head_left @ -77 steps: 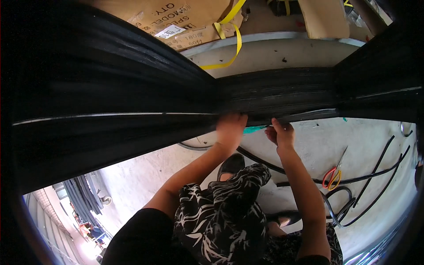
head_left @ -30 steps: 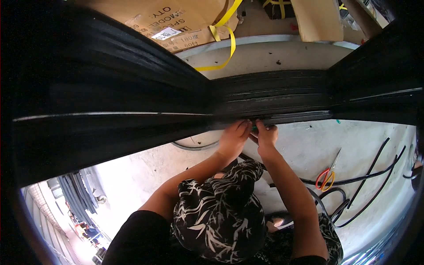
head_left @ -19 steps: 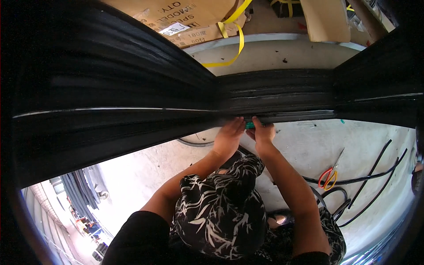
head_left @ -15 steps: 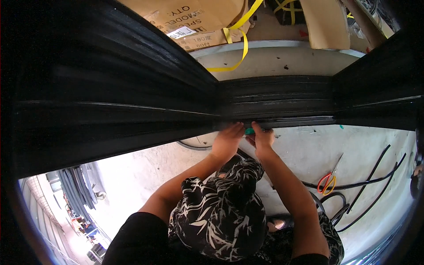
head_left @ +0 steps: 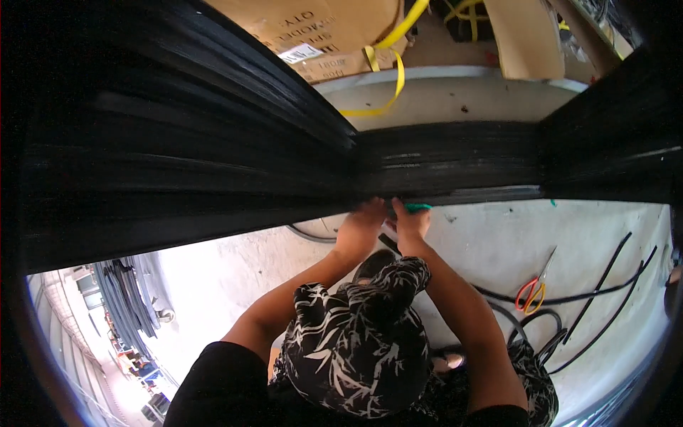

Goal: The person installs a rubber seal into a black window frame, using shears to cut the rubber strip and pressing it into the channel by hand.

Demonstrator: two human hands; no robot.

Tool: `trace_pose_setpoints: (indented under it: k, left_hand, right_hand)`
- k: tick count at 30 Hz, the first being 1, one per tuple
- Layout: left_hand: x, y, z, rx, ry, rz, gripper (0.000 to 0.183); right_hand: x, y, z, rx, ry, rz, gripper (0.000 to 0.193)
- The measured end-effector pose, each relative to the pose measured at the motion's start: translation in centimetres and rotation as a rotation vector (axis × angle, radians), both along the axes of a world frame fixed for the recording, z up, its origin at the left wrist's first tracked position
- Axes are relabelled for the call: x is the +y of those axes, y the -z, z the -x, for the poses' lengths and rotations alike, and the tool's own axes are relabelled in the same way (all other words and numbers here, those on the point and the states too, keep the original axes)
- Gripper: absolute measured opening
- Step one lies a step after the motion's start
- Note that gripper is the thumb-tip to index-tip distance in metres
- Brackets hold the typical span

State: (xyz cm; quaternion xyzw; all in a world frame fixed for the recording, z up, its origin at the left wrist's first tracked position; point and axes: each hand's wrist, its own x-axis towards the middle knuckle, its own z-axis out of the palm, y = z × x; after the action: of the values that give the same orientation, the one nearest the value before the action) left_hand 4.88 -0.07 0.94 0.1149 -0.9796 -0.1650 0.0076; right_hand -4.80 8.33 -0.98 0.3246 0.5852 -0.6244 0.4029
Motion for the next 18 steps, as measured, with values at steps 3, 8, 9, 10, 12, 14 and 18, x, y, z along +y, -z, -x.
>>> trace_pose_setpoints:
  k: [3, 8, 9, 10, 12, 14, 18]
  left_hand:
    - [1.1, -1.3, 0.7, -0.069, -0.066, -0.095, 0.035]
    - [3.5, -1.9, 5.9, 0.086, 0.052, -0.139, 0.038]
    - [4.3, -1.5, 7.5, 0.144, 0.119, -0.112, 0.038]
    - [5.1, -1.1, 9.0, 0.157, 0.116, -0.128, 0.038]
    - [6.6, -0.1, 11.8, 0.147, 0.226, -0.096, 0.039]
    - [7.9, 0.6, 13.7, 0.117, 0.249, -0.072, 0.039]
    - [8.8, 1.4, 14.6, 0.070, 0.311, 0.012, 0.043]
  right_hand:
    - [0.6, 0.8, 0.5, 0.092, -0.160, -0.093, 0.042]
    - [5.6, 1.6, 4.0, 0.037, -0.231, -0.004, 0.029]
    - [7.1, 1.5, 5.5, 0.019, -0.090, 0.001, 0.030]
    - [8.5, 1.3, 6.7, 0.016, 0.059, -0.025, 0.031]
    - [10.8, 0.6, 8.9, 0.101, 0.151, -0.090, 0.033]
    - [12.2, 0.3, 10.6, 0.098, 0.197, -0.107, 0.035]
    - [13.1, 0.7, 12.0, 0.110, 0.185, -0.097, 0.037]
